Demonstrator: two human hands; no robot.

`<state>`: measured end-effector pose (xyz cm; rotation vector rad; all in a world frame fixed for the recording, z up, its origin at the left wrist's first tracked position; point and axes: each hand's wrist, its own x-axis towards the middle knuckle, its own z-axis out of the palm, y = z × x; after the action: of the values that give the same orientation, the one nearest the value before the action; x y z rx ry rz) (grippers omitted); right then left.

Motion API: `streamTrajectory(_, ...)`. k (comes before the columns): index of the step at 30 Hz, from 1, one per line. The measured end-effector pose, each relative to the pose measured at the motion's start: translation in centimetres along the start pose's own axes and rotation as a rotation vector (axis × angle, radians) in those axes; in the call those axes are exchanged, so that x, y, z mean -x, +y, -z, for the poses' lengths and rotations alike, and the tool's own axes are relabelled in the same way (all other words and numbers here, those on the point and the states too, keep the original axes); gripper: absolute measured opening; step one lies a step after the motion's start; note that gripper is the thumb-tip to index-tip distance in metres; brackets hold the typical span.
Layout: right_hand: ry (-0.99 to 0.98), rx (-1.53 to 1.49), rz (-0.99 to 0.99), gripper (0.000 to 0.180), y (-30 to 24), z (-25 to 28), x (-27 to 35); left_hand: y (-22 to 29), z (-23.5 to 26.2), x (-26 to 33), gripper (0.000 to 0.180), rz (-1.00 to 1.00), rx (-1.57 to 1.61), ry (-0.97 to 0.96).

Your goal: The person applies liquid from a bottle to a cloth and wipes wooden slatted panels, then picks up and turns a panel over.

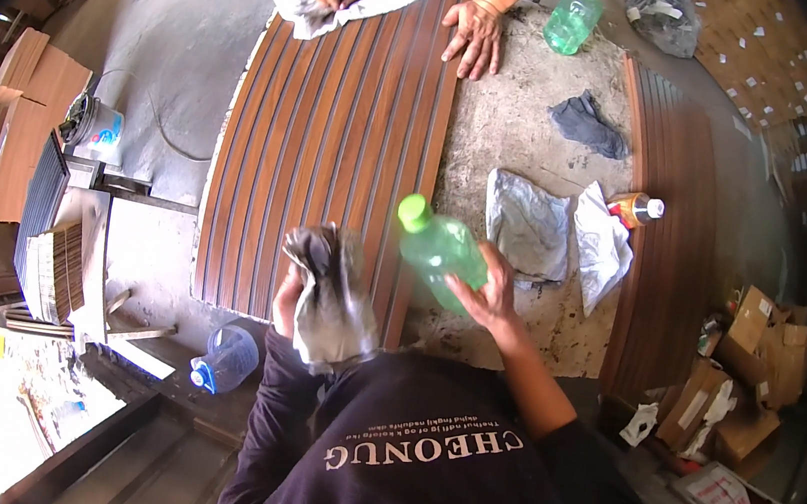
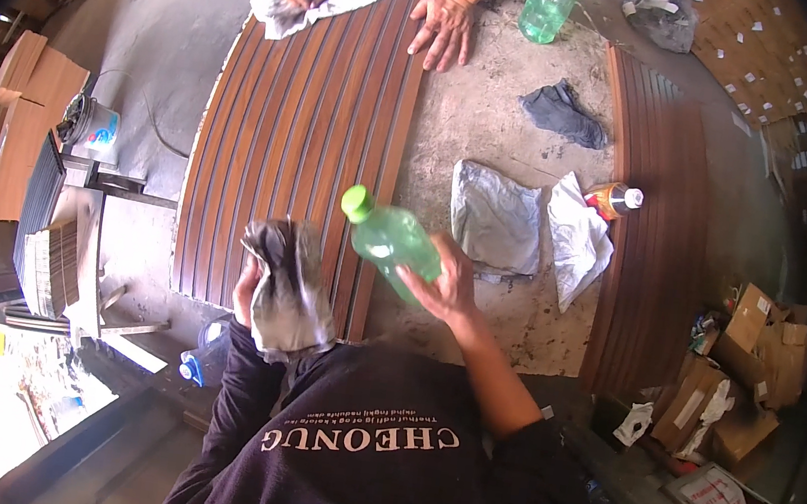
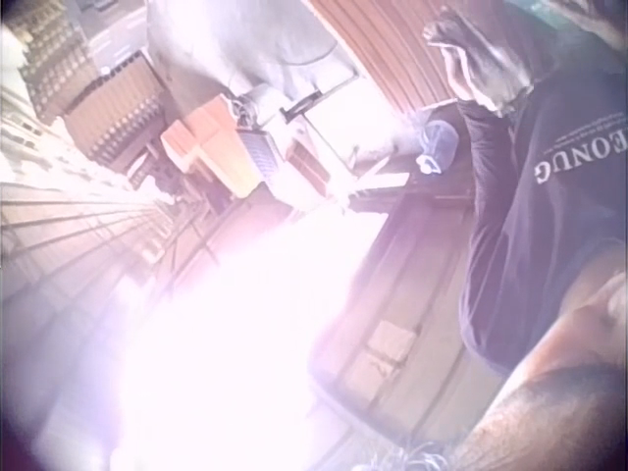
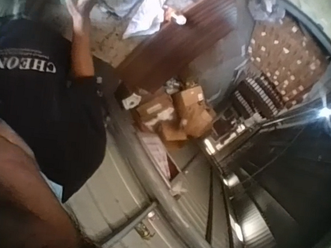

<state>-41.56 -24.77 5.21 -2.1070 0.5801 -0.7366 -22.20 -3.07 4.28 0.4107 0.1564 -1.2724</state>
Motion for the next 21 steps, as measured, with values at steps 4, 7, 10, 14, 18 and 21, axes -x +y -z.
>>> streamTrajectory(4, -0.172, -0.024, -0.028, 0.036, -2.3, 2.9, 1.5, -1.8, -0.3, -2.0, 0.043, -0.093, -0.156, 0.08)
streamTrajectory(7, -0.349, 0.079, -0.02, 0.04, -3.5, 3.3, 1.6, -1.9, 0.8, -3.0, 0.024, -0.105, -0.52, 0.255)
streamTrajectory(10, -0.468, 0.173, -0.086, 0.042, -4.0, 3.6, 1.1, -1.6, 2.5, -2.2, 0.032, -0.042, -0.464, 0.247)
streamTrajectory(14, -0.489, 0.213, -0.057, 0.047, -3.5, 3.2, 0.6, -1.3, 2.5, -1.7, 0.042, -0.082, -0.441, 0.264)
streamTrajectory(18, -0.59, 0.27, -0.1, 0.049, -4.4, 3.1, -0.5, -1.8, 3.4, -1.3, 0.037, -0.096, -0.306, 0.29)
streamTrajectory(21, -0.667, 0.282, -0.12, 0.049, -5.2, 3.1, -1.6, -1.3, 5.3, -0.6, 0.032, -0.107, -0.315, 0.279)
